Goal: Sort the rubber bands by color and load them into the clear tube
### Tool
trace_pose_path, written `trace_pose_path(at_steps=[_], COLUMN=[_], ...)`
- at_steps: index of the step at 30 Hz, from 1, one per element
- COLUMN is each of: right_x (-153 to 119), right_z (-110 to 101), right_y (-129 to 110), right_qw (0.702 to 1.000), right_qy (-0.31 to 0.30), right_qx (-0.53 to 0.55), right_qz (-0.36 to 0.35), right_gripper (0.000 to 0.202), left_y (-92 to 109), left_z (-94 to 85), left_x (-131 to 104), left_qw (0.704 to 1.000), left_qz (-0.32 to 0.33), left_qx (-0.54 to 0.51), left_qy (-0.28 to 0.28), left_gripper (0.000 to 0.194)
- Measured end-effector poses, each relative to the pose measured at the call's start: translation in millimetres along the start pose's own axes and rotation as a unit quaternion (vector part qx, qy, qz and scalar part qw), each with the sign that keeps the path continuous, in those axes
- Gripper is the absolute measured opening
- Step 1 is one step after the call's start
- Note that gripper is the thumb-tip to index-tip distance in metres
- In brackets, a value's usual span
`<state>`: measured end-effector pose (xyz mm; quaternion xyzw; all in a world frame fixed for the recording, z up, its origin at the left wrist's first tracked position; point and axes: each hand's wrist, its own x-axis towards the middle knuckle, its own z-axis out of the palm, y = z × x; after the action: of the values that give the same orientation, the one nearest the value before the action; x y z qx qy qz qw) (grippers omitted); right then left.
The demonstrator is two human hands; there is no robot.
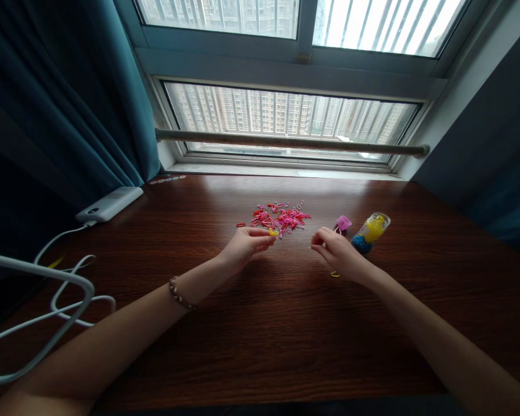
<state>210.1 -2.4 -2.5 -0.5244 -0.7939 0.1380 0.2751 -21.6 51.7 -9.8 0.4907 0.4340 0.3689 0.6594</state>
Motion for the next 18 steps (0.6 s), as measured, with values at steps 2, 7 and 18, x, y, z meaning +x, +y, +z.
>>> trace_pose_path(at_steps=[2,7,18], right_x=[-23,-62,-66], right_z=[-15,-17,4], right_y=[9,25,17], right_qw=[1.0,0.998,0.999], right_qy=[-0.004,-0.046,-0.012], right_qx=[0.01,0.025,-0.02], right_qz=[0.02,0.038,0.04], right_gripper=[0.008,0.009,0.011], left_y=[1,-5,27], left_z=[5.0,25.8,84.7], left_x=[-5,-19,8], left_qw=[0.998,0.979,0.894], left_qz=[0.033,0.093,0.335], left_qx=[0.058,0.154,0.283], left_qy=[-0.02,-0.093,-0.095], left_gripper=[0.024,0.019,0.015])
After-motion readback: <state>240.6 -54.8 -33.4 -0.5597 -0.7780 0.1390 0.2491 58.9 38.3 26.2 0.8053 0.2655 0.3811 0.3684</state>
